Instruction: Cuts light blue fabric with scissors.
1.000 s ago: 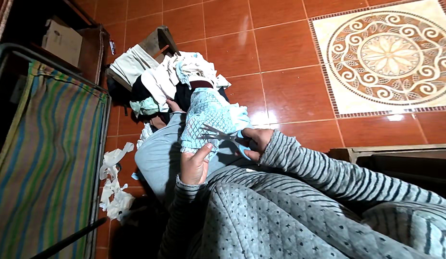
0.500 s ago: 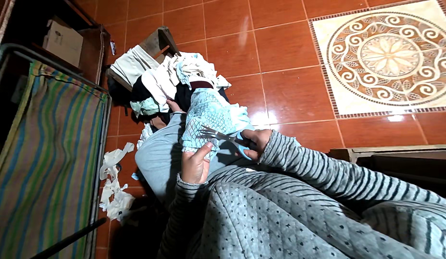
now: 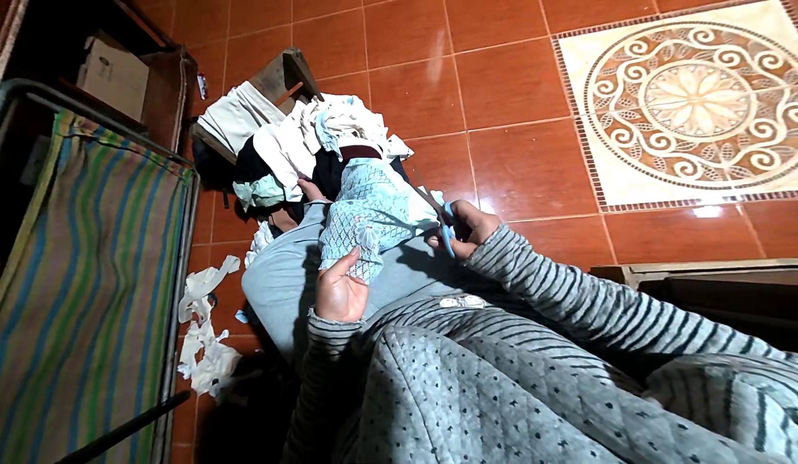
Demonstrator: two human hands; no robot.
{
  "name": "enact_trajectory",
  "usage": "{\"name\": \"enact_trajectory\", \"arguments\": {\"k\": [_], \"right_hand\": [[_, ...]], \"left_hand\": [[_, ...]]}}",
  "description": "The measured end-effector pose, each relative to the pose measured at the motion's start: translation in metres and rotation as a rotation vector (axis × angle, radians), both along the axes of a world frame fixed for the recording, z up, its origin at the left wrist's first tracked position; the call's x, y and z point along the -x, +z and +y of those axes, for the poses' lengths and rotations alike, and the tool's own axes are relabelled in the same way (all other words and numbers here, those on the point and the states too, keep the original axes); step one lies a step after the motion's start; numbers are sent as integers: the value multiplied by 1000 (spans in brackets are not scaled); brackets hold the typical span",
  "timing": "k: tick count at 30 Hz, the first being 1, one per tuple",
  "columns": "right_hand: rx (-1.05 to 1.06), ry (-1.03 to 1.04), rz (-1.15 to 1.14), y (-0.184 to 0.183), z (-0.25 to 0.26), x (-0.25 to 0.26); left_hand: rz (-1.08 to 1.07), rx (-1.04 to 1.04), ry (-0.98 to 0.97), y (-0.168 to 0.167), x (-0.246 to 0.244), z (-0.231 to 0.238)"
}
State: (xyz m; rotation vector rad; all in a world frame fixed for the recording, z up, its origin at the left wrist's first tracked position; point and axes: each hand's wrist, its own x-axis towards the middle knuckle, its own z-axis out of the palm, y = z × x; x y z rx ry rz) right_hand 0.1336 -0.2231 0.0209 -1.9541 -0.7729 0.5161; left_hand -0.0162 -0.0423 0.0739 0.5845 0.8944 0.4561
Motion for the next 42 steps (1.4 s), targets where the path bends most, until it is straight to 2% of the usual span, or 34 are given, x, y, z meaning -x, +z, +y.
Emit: {"name": "enact_trajectory", "arguments": {"k": [3,8,12,14,15,17,19,20,22,24,27,31,35,39,42], "right_hand": [[38,-11,-68,-13,2,-9],[-15,3,-234,-47,16,-20],[-85,112,-134,-42,23,-31],[-187,185,-116,-55,19,-35],[-183,239,-22,-47,17,-34],[-68,304,321,-17,12,-26],[3,348,680,1,9,-18],[77,420,699,9,7,-15],[249,583,548,26,7,-8],[332,682,359,34,9,2],[399,784,211,37,12,11],[360,805,240,35,11,12],[396,818,295,40,11,10],[448,815,343,43,13,13],[399,800,375,38,13,13]], "left_hand": [[2,22,18,1,0,3],[-2,77,-20,-10,-2,7],[4,179,41,-29,-3,13],[21,217,27,-33,-2,16],[21,219,-30,-33,0,17],[22,146,-177,-33,5,15],[4,72,-200,-34,7,9],[-29,75,-171,-35,6,7],[-75,154,-105,-39,3,5],[-52,246,-114,-42,1,2],[19,185,-199,-41,-2,-12],[-7,53,-398,-39,5,-15],[291,-72,-310,-30,-8,-23],[149,156,-176,-33,-18,-21],[8,272,-286,-32,-18,-20]]}}
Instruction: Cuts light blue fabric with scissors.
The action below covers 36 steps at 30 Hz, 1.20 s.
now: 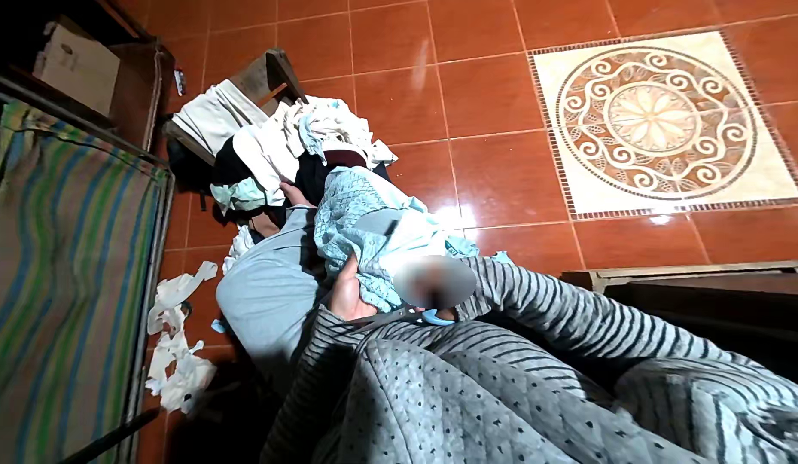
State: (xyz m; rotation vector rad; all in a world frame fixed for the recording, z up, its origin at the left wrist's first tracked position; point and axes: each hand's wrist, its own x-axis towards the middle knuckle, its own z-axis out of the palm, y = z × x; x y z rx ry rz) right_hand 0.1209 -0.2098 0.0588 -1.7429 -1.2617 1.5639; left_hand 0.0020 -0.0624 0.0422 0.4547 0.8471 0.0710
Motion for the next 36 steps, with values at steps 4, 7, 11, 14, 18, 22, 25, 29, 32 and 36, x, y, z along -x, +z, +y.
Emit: {"name": "enact_trajectory", "arguments": {"k": [4,7,11,14,18,22,25,29,32,36], "right_hand": [[-67,-49,49,-4,-5,0],[-205,-131,163,-4,-10,-6],[-507,-399,-22,-17,-9,1],[-365,-443,-324,-10,-5,-2],[-248,-384,-486,-6,-2,-2],[-256,-387,-541,-4,0,1],[-313,-418,-620,-6,2,3],[-294,-407,-653,-8,3,1],[-263,-382,-629,-7,4,0],[-268,-399,-634,-7,4,2]], "left_hand": [[-80,-101,-85,-2,5,3],[-70,-232,34,3,10,8],[-107,-353,194,11,13,14],[-139,-363,238,15,17,17],[-105,-485,280,22,19,13],[-108,-664,281,21,19,8],[-113,-840,290,11,20,7],[-114,-1015,333,7,20,4],[-93,-1040,370,8,19,2],[-91,-1019,393,10,18,2]]}}
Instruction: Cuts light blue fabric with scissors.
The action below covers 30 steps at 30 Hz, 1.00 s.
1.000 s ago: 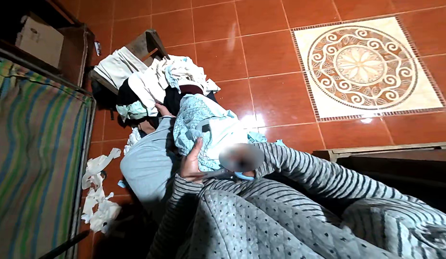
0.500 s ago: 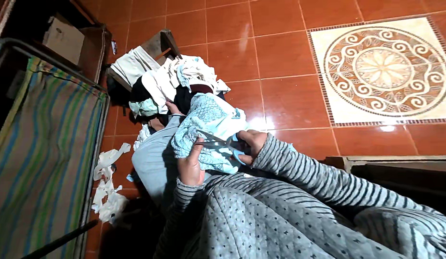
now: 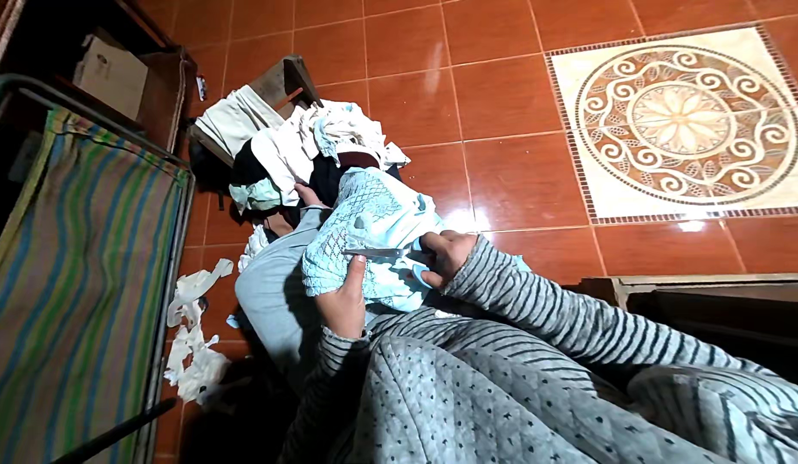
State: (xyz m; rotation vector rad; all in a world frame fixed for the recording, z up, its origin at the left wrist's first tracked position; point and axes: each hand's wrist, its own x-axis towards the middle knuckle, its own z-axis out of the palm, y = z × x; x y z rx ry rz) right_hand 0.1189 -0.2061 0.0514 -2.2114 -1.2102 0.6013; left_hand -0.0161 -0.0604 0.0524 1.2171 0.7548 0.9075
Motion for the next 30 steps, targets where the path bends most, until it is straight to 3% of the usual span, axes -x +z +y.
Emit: {"name": "enact_trajectory", "arguments": {"k": [10,22,27,30], "right_hand": [[53,-8,129,3,4,-1],[62,-33,85,4,6,0],[-181,-57,-76,-25,3,3],[18,-19,99,-4,4,-1]], "left_hand": [[-19,220,-81,2,1,-2],[-14,331,-120,11,2,-5],[-4,362,-115,10,2,-7],[15,385,-111,12,2,-7]]}}
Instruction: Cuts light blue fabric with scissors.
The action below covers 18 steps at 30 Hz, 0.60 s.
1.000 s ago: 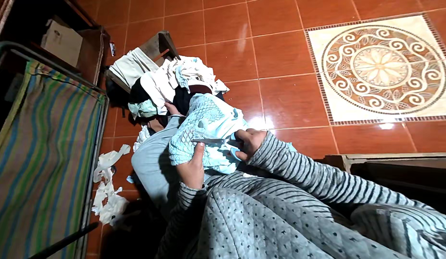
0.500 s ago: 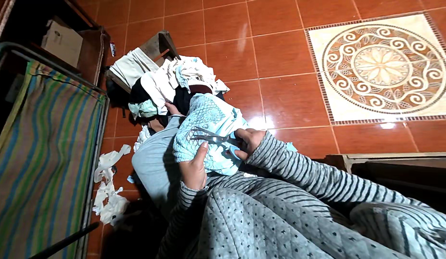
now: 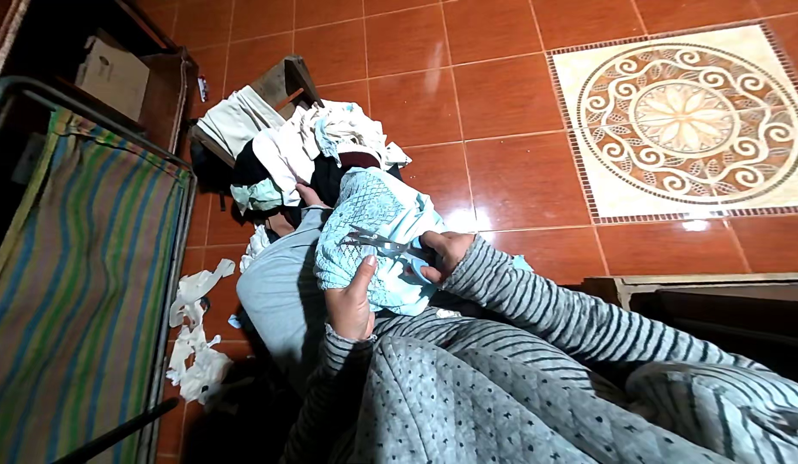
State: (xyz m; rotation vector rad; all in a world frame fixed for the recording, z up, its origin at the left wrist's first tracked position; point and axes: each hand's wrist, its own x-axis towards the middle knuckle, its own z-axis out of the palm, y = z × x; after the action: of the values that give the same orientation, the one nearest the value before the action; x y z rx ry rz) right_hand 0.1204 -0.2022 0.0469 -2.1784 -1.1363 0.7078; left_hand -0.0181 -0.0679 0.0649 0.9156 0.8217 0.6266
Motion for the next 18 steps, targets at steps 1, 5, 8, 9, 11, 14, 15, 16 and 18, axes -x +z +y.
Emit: {"name": "enact_trajectory", "arguments": {"k": [1,5,8,9,11,14,15,16,18], "right_hand": [[23,7,24,2,1,-1],[49,11,83,6,2,3],[36,11,74,6,2,4],[42,16,75,6,2,4],[54,20,85,7,2,2],[69,15,89,6,3,3],[66,3,89,6,3,4],[63,-10,93,6,3,5],[60,-41,140,6,2,3]], "left_hand": [[0,15,-1,1,0,0],[1,76,-19,2,-1,0],[15,69,-11,3,-1,-1],[18,62,-6,2,-1,-2],[28,53,2,2,-1,-2],[43,69,4,3,-2,-2],[45,78,-1,3,-1,-1],[41,90,-7,3,-1,-1],[19,142,-25,2,-1,1]]}}
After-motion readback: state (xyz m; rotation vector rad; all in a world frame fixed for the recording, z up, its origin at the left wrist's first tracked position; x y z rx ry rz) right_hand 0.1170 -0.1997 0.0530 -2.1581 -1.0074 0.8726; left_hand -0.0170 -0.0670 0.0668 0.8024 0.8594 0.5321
